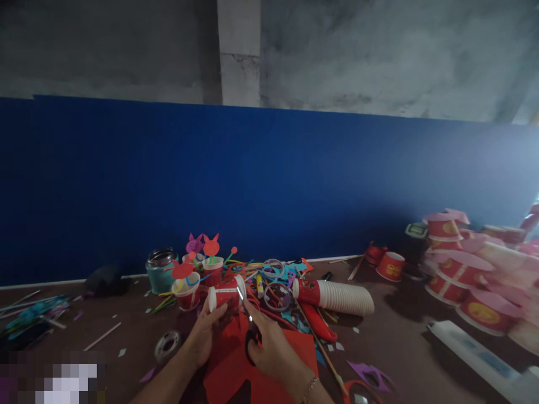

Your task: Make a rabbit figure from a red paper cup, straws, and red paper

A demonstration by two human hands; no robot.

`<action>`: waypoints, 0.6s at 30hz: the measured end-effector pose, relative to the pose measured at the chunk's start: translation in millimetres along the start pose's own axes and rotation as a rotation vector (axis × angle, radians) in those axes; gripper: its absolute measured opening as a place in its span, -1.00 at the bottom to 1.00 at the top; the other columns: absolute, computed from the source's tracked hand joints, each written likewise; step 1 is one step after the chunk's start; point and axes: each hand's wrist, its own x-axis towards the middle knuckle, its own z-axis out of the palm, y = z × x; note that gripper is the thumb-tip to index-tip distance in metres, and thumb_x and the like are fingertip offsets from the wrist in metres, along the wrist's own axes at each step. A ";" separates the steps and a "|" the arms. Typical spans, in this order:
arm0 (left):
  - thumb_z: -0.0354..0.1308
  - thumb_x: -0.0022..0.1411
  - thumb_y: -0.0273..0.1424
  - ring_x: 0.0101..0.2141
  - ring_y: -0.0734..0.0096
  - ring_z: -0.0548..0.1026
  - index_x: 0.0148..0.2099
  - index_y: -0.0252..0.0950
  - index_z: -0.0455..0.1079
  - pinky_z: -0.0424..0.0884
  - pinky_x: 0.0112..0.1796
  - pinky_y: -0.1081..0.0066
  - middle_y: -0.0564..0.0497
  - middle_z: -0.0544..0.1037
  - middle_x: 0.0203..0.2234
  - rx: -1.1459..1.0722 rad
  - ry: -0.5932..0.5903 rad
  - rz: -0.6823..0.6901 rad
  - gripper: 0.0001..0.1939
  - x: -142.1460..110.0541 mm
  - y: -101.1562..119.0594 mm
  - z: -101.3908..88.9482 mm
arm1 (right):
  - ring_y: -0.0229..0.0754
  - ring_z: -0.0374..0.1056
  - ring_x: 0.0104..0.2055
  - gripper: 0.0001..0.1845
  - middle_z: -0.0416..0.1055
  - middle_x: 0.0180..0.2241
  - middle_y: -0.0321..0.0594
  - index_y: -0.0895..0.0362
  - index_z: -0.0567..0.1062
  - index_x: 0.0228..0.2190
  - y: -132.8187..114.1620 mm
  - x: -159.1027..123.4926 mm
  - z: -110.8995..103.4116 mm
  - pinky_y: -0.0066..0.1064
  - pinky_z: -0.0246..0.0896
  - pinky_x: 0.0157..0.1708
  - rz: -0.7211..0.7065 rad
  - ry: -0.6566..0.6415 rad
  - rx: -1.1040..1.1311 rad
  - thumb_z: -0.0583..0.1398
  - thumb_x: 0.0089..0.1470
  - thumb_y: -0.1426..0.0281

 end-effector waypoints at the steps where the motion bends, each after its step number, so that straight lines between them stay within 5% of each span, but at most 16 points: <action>1: 0.43 -0.17 -0.47 -0.34 0.24 0.61 0.02 -0.20 0.31 0.44 -0.28 0.39 -0.02 0.64 -0.32 0.003 -0.011 -0.002 -0.35 0.5 -0.4 -0.5 | 0.00 0.10 0.24 -0.16 0.19 0.20 -0.05 0.18 0.12 0.23 -0.3 0.0 -0.3 -0.11 0.06 0.19 -0.003 -0.004 -0.001 0.05 -0.16 0.62; 18: 0.40 -0.13 -0.48 -0.29 0.24 0.61 0.04 -0.20 0.29 0.48 -0.29 0.43 -0.02 0.64 -0.26 -0.004 -0.015 -0.036 -0.35 -2.1 3.6 0.1 | -0.05 0.05 0.26 -0.19 0.13 0.23 -0.12 0.15 0.10 0.23 8.3 -2.7 2.0 -0.11 0.01 0.23 -0.001 -0.012 -0.038 0.02 -0.10 0.63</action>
